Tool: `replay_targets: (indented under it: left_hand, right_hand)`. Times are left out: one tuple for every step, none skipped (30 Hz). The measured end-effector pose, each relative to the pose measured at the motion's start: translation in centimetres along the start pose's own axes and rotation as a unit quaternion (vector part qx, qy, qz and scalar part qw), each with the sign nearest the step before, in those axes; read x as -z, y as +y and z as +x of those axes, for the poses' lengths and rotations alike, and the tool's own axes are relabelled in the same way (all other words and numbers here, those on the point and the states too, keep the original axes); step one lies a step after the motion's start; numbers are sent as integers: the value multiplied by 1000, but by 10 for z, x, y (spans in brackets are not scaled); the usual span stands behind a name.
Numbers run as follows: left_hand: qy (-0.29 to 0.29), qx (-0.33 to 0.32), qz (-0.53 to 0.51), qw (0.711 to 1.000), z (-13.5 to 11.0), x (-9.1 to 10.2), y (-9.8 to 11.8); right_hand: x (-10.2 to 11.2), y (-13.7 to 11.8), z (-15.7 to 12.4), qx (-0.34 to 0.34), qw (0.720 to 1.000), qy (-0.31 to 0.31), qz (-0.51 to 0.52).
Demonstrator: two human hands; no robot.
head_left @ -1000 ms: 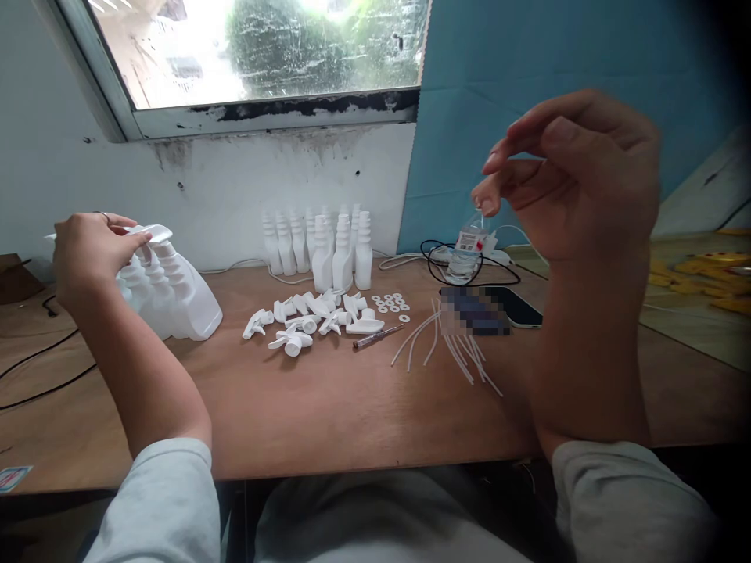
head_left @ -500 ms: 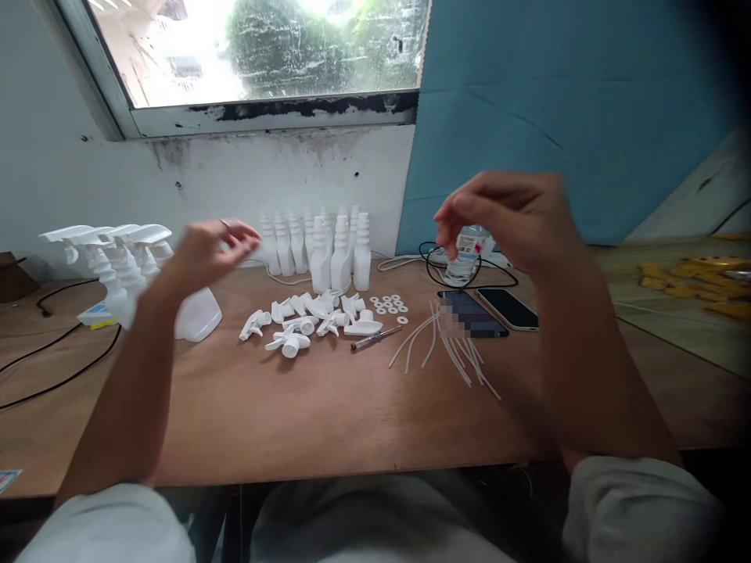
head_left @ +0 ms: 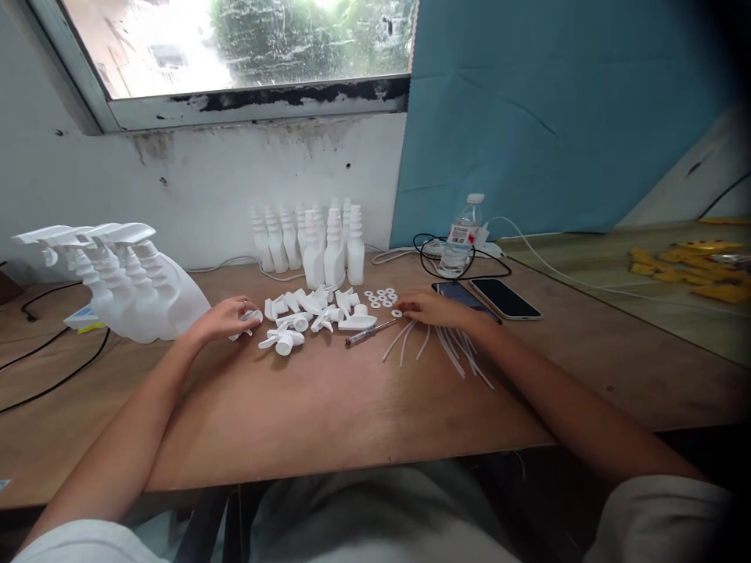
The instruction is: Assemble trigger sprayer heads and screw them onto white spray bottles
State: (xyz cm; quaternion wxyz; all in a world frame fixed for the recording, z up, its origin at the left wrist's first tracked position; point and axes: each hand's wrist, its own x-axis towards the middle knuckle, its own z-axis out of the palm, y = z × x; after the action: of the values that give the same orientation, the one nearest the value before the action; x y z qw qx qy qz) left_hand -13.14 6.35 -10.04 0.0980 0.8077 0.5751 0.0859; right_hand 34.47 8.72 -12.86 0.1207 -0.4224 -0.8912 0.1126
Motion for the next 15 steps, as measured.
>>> replay_targets:
  left_hand:
    - [-5,5,-4,1000,0,0,-1]
    - [-8,6,-7,1000,0,0,-2]
    - [-6,1,-8,1000,1,0,-3]
    - [4,-9,-8,1000,1,0,-3]
    - [25,-20,-10,999,0,2,-1]
    - [54,-31,-16,998,-1,4,2]
    - [88,-42,-27,995,-3,7,8]
    - [124,-55,-47,990,-5,9,16]
    - [157,-70,-77,982,-8,11,26]
    - [186,-86,-116,972,-11,12,39]
    - [204,-106,-166,959,-15,12,52]
    - [206,-123,-223,945,-18,9,67]
    - [197,-137,-283,929,-21,3,81]
    - [175,-151,-337,913,-24,-4,94]
    - [150,-168,-381,897,-27,-13,106]
  right_hand:
    - [-3,2,0,5,1000,5,-4]
    - [-5,4,1,9,1000,11,-8]
    - [-6,5,1,13,1000,16,-13]
    - [-7,5,1,17,1000,20,-18]
    - [-8,6,2,20,999,21,-23]
    - [-9,6,2,24,999,20,-28]
    - [-9,6,2,26,999,18,-31]
    - [-9,6,2,26,999,18,-32]
    - [-9,6,2,25,999,17,-32]
    - [-9,6,2,23,999,15,-33]
    - [-9,6,2,20,999,13,-33]
    - [-9,5,2,19,999,12,-34]
    - [-9,5,2,19,999,10,-35]
    - [-9,4,1,21,999,10,-35]
    - [-9,4,1,24,999,11,-35]
